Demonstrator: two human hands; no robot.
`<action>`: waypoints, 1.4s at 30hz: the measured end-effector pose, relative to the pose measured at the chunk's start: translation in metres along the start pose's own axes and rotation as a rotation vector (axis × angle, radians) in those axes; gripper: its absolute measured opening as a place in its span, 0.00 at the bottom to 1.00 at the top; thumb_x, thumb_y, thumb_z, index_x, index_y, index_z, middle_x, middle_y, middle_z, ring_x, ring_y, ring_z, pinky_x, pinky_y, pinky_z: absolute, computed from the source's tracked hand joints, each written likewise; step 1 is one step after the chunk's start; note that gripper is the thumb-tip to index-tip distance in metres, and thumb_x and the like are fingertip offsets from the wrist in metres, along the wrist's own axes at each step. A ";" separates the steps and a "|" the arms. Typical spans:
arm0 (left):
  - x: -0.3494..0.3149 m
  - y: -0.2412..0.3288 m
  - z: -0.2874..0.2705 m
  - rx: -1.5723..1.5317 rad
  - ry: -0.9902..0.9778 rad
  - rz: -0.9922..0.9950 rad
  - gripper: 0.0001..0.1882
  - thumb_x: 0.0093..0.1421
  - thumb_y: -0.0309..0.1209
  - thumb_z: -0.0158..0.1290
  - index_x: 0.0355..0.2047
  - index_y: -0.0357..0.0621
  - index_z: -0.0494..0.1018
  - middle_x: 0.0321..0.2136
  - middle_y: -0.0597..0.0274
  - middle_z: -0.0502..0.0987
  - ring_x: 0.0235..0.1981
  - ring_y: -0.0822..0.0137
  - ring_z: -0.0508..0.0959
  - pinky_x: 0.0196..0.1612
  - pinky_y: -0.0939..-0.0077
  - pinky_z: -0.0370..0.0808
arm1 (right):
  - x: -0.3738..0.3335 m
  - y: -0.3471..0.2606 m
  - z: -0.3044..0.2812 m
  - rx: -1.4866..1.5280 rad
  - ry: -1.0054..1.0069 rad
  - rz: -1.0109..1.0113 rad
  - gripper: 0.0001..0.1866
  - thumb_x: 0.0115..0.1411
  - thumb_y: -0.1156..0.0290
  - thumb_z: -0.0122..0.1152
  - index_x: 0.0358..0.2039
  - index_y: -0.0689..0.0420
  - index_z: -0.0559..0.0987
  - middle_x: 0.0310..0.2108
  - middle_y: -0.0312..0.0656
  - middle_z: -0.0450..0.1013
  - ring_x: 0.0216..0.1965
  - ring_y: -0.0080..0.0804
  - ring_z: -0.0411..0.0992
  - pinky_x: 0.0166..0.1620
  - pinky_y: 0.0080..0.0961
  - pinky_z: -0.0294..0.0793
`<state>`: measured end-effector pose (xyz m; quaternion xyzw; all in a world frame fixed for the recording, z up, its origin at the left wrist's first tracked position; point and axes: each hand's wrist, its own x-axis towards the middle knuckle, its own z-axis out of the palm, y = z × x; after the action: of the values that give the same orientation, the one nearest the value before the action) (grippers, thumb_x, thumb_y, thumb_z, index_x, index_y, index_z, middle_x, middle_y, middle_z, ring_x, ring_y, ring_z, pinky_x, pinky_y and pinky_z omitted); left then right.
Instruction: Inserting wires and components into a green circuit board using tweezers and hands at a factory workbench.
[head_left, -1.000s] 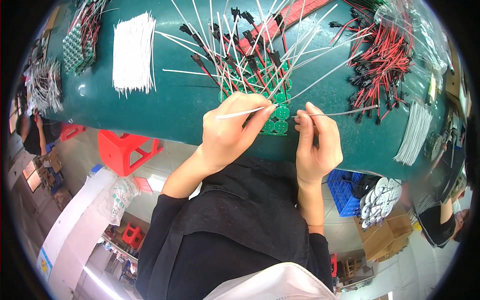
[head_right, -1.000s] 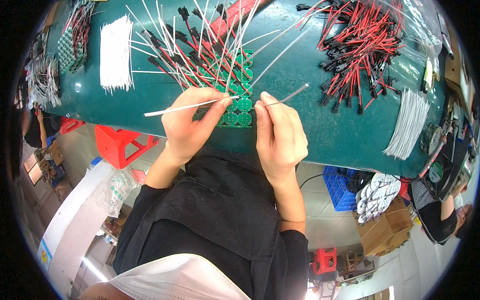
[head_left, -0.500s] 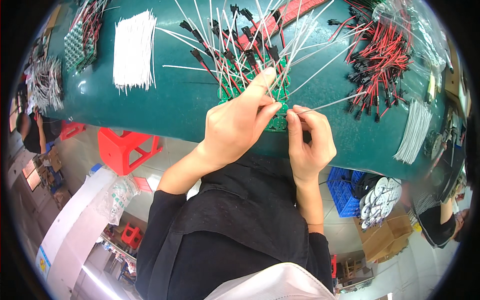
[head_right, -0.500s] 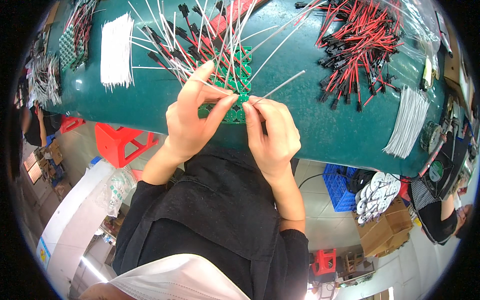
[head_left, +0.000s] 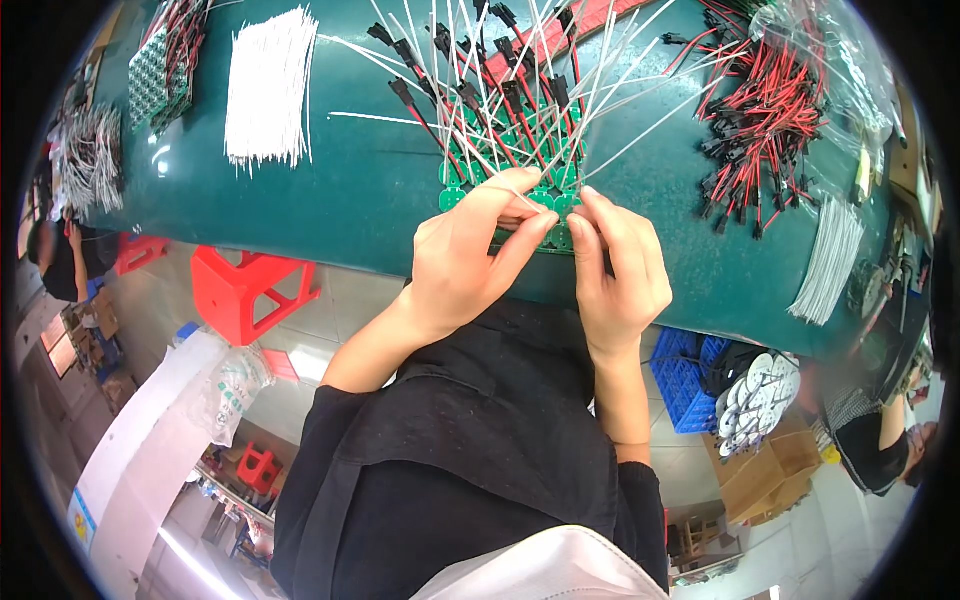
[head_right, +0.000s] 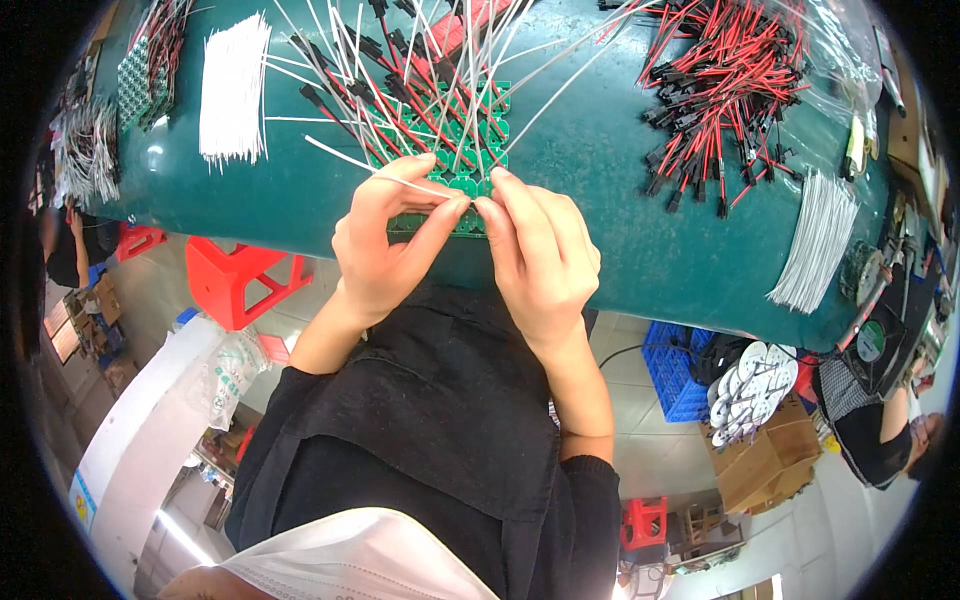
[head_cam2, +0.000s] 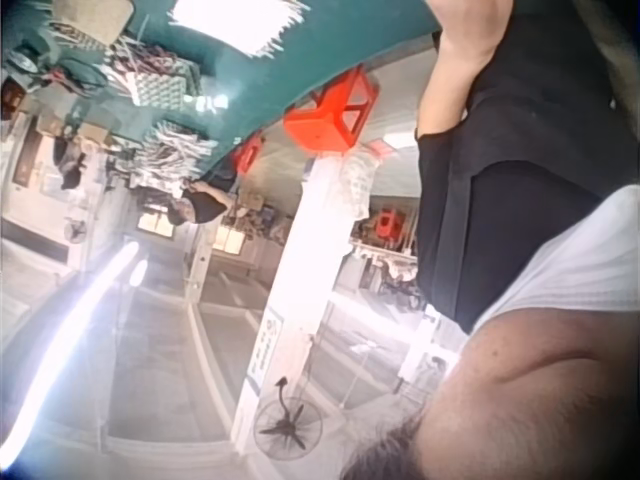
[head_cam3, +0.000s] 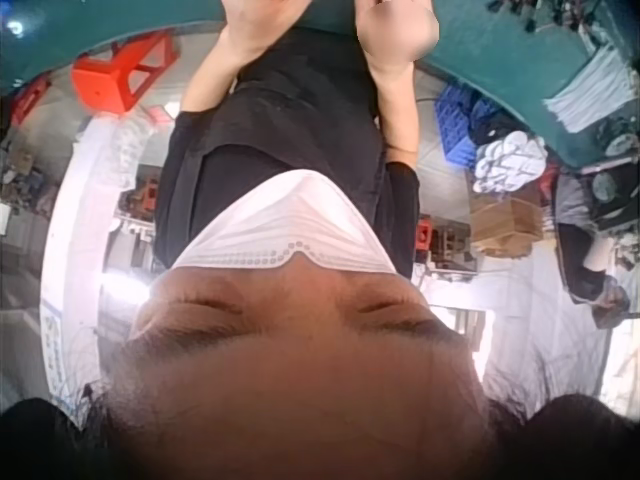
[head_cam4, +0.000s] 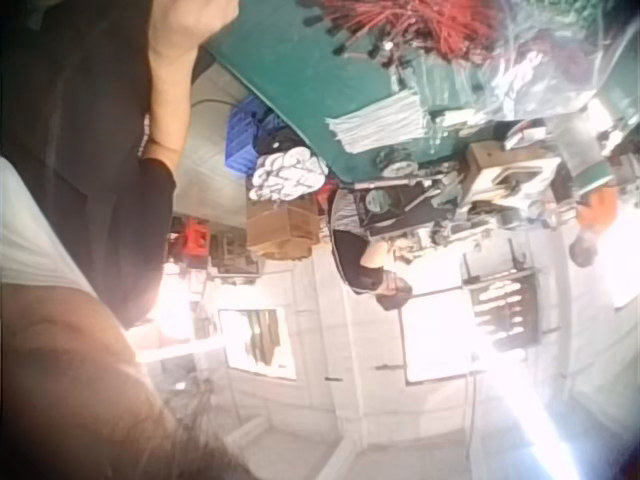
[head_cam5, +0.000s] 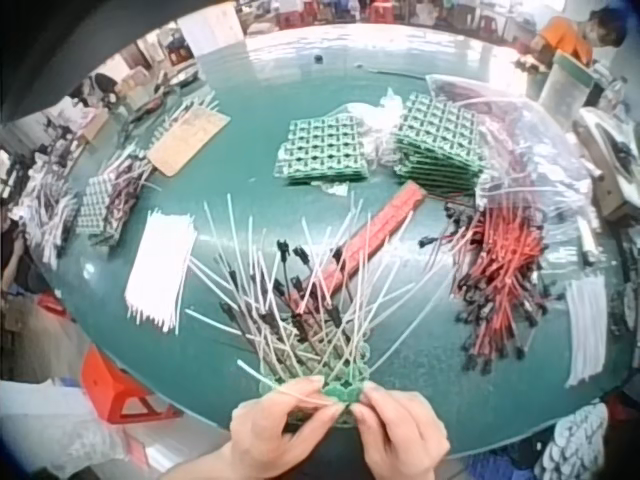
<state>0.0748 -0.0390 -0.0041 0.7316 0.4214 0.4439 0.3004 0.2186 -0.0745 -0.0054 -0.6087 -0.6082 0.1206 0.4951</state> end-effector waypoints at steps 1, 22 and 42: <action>0.000 0.000 0.000 -0.001 -0.004 -0.004 0.21 0.53 0.20 0.63 0.46 0.33 0.69 0.37 0.55 0.80 0.30 0.68 0.84 0.31 0.79 0.81 | -0.001 0.002 0.001 -0.001 0.020 -0.017 0.13 0.51 0.82 0.69 0.38 0.64 0.80 0.31 0.45 0.78 0.29 0.35 0.77 0.32 0.26 0.78; 0.003 0.001 -0.007 0.019 -0.103 -0.027 0.23 0.52 0.15 0.62 0.48 0.30 0.68 0.34 0.52 0.80 0.33 0.67 0.83 0.35 0.78 0.82 | 0.012 0.023 -0.050 -0.063 0.216 0.336 0.11 0.67 0.75 0.54 0.46 0.67 0.77 0.35 0.45 0.78 0.31 0.25 0.77 0.31 0.18 0.79; -0.006 0.002 -0.011 0.274 -0.329 0.320 0.13 0.45 0.24 0.57 0.34 0.44 0.74 0.31 0.64 0.71 0.30 0.66 0.74 0.31 0.74 0.71 | 0.006 0.006 -0.078 -0.240 -0.150 0.602 0.08 0.60 0.71 0.62 0.26 0.59 0.74 0.15 0.36 0.68 0.15 0.21 0.64 0.21 0.22 0.65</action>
<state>0.0643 -0.0441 -0.0004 0.8849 0.3020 0.3000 0.1891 0.2825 -0.1031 0.0303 -0.8045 -0.4457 0.2332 0.3158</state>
